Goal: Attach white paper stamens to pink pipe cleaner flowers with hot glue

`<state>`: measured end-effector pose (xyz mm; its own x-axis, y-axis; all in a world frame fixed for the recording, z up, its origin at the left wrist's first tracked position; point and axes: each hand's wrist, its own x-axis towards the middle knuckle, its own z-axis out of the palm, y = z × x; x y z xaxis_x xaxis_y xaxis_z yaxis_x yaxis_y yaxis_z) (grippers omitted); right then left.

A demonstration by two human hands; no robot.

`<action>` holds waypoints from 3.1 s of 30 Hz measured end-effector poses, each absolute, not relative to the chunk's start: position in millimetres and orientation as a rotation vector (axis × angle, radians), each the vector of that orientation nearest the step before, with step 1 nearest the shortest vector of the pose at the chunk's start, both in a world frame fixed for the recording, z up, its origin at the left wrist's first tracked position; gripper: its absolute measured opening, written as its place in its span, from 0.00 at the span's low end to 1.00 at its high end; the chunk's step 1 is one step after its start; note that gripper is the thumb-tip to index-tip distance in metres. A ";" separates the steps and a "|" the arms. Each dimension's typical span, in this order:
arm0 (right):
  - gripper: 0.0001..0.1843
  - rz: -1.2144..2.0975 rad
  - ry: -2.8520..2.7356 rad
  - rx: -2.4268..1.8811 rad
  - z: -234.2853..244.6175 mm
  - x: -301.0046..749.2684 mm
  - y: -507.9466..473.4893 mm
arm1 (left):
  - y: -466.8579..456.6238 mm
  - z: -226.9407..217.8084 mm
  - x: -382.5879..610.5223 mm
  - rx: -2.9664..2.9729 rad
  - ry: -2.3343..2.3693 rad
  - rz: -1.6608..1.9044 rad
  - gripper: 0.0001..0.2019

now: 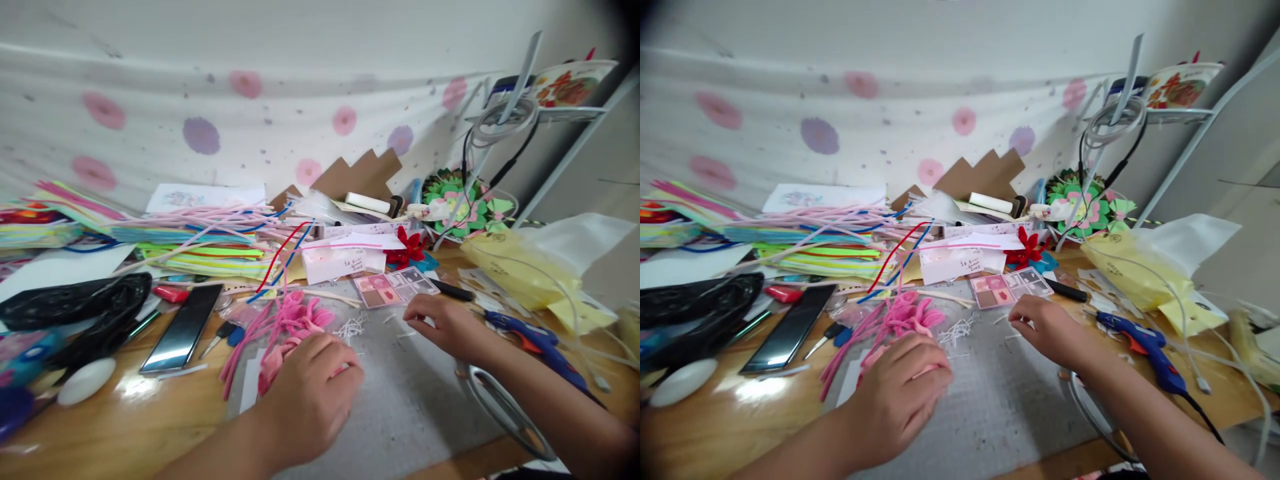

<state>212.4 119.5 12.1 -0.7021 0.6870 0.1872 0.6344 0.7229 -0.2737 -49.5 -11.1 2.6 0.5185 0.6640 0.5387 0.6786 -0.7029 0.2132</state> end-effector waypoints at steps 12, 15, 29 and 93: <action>0.13 0.237 -2.539 -0.946 23.1 167.7 93.3 | -21.4 4.2 -46.7 -2.766 -0.878 -0.831 0.09; 0.11 0.261 -2.523 -0.880 24.7 164.2 89.1 | -18.2 2.2 -45.5 -2.700 -0.863 -0.918 0.10; 0.05 0.302 -2.576 -0.758 18.6 204.7 60.7 | -72.4 9.9 -181.9 -1.943 -2.051 -0.368 0.12; 0.07 0.156 -1.597 -2.304 -13.4 381.9 110.1 | -9.3 -12.0 16.0 -2.350 -2.805 -2.560 0.10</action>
